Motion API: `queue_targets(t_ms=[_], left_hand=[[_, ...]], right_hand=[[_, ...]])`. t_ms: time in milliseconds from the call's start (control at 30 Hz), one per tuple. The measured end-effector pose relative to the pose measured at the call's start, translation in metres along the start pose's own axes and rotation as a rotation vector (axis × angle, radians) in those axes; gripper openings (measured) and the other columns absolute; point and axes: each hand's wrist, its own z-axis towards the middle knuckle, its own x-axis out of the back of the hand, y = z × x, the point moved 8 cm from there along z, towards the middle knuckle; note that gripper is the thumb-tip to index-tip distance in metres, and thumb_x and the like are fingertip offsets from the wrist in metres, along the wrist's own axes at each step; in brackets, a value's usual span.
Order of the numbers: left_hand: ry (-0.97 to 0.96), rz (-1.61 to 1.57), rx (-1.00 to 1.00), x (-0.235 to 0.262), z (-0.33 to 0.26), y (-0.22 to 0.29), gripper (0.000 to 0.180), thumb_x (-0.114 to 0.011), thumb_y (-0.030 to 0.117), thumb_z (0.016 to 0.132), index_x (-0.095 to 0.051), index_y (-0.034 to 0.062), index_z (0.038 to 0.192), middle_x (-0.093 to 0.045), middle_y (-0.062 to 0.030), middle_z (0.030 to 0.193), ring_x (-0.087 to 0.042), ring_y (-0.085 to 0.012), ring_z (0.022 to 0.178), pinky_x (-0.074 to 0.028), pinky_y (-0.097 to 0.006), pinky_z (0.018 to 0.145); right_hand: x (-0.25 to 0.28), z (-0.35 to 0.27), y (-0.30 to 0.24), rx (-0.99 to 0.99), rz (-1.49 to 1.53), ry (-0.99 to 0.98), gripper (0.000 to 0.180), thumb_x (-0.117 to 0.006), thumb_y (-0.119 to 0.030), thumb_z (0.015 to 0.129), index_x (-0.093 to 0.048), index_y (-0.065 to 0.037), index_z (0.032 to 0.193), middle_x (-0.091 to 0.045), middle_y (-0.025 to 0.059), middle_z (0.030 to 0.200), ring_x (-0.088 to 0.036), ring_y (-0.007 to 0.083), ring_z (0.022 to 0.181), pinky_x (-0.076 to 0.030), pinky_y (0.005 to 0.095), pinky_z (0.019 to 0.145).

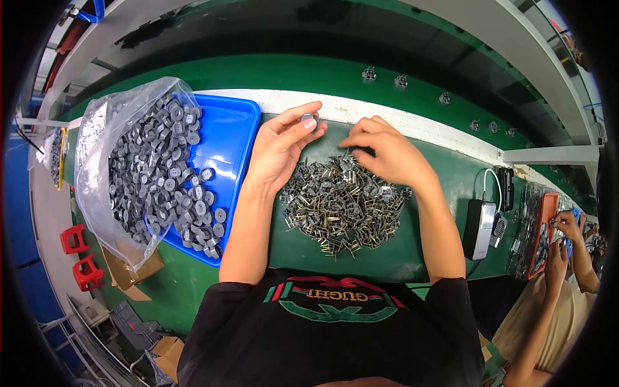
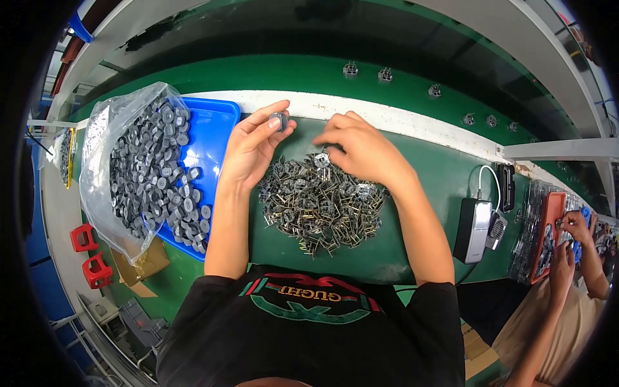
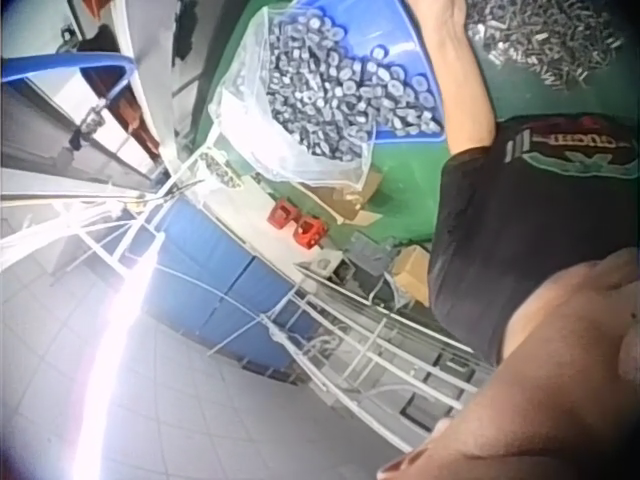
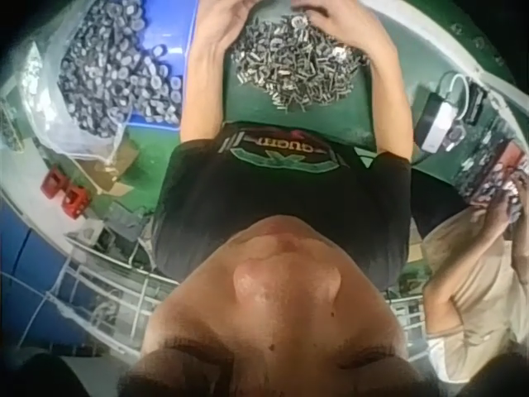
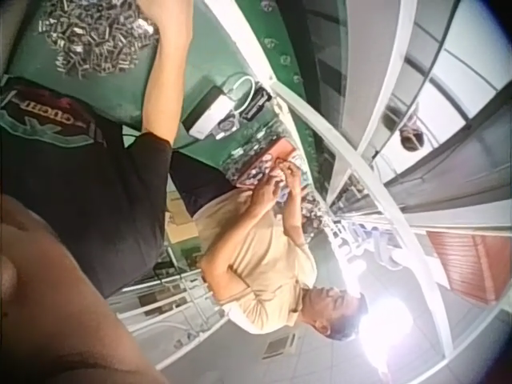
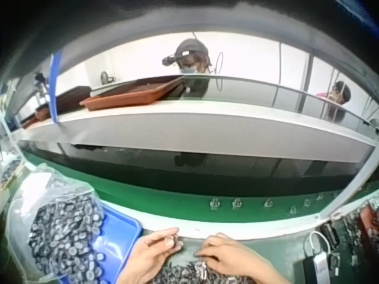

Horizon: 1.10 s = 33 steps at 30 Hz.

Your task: The person assembles small metal clips into plastic circular housings by hand, taking the clips from a blue plastic tray and inserting them one by one into the housings.

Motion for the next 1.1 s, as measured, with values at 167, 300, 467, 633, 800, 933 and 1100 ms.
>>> queue_targets(t_ms=[167,300,467,633,800,933,1100], left_hand=[[-0.099,-0.014,0.022,0.004,-0.002,-0.002,0.033,-0.063,0.009,0.093,-0.059,-0.0048,0.122,-0.066,-0.0130,0.106,-0.066,-0.0205,0.088,-0.055,-0.030,0.080],[-0.049,-0.039,0.007,0.005,-0.005,-0.003,0.035,-0.062,0.010,0.093,-0.056,-0.0036,0.125,-0.066,-0.0145,0.108,-0.067,-0.0215,0.089,-0.056,-0.030,0.082],[-0.132,-0.205,0.060,-0.014,-0.010,-0.006,0.033,-0.057,0.005,0.094,-0.056,-0.0059,0.125,-0.066,-0.0163,0.106,-0.068,-0.0265,0.095,-0.057,-0.033,0.086],[-0.229,-0.304,0.048,-0.027,-0.013,-0.010,0.033,-0.055,0.004,0.096,-0.053,-0.0063,0.127,-0.065,-0.0185,0.111,-0.067,-0.0288,0.100,-0.057,-0.034,0.089],[-0.299,-0.419,0.067,-0.032,-0.014,-0.011,0.036,-0.055,0.005,0.096,-0.051,-0.0059,0.130,-0.063,-0.0194,0.116,-0.066,-0.0269,0.100,-0.056,-0.034,0.089],[-0.311,-0.408,0.016,-0.033,-0.016,-0.008,0.040,-0.058,0.007,0.094,-0.051,-0.0031,0.132,-0.062,-0.0186,0.120,-0.064,-0.0248,0.104,-0.054,-0.034,0.090],[-0.215,-0.168,-0.086,-0.029,-0.016,-0.006,0.040,-0.063,0.005,0.091,-0.054,-0.0013,0.129,-0.062,-0.0179,0.123,-0.063,-0.0250,0.107,-0.053,-0.035,0.092]], right_hand=[[-0.006,-0.001,0.012,-0.058,0.068,-0.040,0.019,-0.067,-0.004,0.079,-0.070,-0.004,0.098,-0.064,0.0063,0.089,-0.060,0.0251,0.089,-0.049,0.0356,0.082],[0.014,0.000,0.001,-0.049,0.089,0.082,0.015,-0.067,-0.003,0.081,-0.069,-0.003,0.096,-0.062,0.0069,0.084,-0.060,0.0220,0.082,-0.049,0.0320,0.075],[0.025,-0.004,0.004,-0.161,0.631,0.353,0.026,-0.062,-0.001,0.087,-0.067,-0.004,0.112,-0.058,0.0064,0.083,-0.057,0.0158,0.071,-0.046,0.0267,0.066],[0.024,-0.002,-0.015,-0.016,0.410,0.369,0.034,-0.064,0.006,0.083,-0.067,-0.004,0.116,-0.058,0.0039,0.091,-0.056,0.0106,0.078,-0.046,0.0227,0.069],[0.028,-0.003,-0.011,0.007,0.722,0.358,0.030,-0.066,0.008,0.081,-0.067,-0.003,0.110,-0.058,0.0057,0.093,-0.059,0.0123,0.082,-0.050,0.0245,0.072],[0.027,-0.004,-0.014,-0.036,0.683,0.304,0.022,-0.069,0.007,0.079,-0.068,-0.001,0.100,-0.059,0.0058,0.091,-0.060,0.0128,0.079,-0.051,0.0251,0.070],[0.031,-0.005,-0.020,-0.044,0.568,0.329,0.020,-0.072,0.006,0.076,-0.069,-0.001,0.094,-0.060,0.0054,0.089,-0.061,0.0128,0.076,-0.051,0.0246,0.066]])
